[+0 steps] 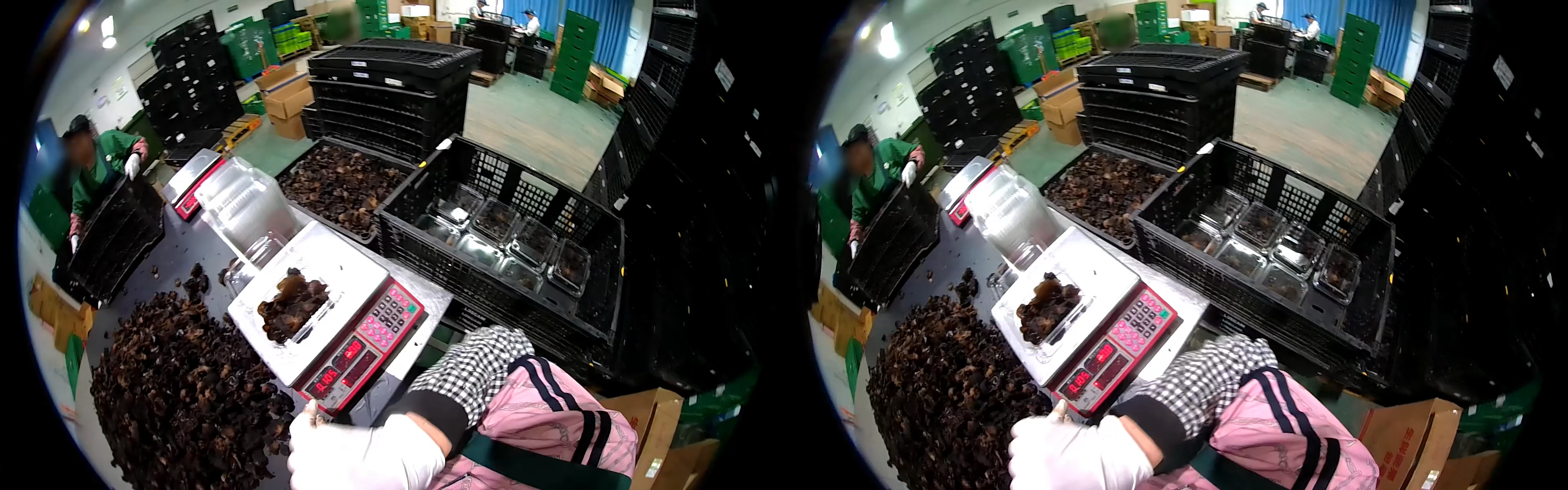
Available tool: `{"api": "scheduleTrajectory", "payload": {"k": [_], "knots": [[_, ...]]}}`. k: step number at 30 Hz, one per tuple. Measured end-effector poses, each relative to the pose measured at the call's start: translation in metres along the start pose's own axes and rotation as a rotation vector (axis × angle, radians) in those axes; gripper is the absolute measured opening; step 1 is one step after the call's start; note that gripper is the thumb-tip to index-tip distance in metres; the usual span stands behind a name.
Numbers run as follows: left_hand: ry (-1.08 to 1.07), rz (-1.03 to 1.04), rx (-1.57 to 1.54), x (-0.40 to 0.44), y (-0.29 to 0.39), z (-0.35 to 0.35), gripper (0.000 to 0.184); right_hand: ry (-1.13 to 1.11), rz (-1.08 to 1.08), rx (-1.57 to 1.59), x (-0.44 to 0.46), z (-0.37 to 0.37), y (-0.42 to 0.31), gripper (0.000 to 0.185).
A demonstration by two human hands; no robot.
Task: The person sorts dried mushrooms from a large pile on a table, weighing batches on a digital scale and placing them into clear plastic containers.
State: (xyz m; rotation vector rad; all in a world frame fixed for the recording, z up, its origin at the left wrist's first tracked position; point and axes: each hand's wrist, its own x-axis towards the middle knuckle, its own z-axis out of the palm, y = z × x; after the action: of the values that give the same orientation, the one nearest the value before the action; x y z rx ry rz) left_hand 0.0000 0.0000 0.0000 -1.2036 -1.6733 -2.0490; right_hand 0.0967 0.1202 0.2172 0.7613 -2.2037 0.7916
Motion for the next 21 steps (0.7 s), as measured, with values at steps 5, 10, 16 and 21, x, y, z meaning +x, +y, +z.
{"api": "scheduleTrajectory", "payload": {"k": [5, 10, 16, 21], "knots": [[-0.114, -0.230, 0.640, -0.004, 0.063, -0.025, 0.033, -0.131, 0.146, 0.093, -0.042, -0.007, 0.022, 0.028], [0.056, -0.303, 0.783, -0.016, 0.077, -0.051, 0.039, -0.175, 0.612, 0.065, -0.112, 0.025, 0.027, 0.035], [0.271, -0.289, 0.982, -0.041, 0.062, -0.090, 0.061, -0.136, 0.865, 0.058, -0.163, 0.034, 0.026, 0.026], [0.430, -0.343, 1.061, -0.059, 0.068, -0.109, 0.062, -0.189, 0.841, 0.029, -0.166, 0.034, 0.018, 0.027]]}}
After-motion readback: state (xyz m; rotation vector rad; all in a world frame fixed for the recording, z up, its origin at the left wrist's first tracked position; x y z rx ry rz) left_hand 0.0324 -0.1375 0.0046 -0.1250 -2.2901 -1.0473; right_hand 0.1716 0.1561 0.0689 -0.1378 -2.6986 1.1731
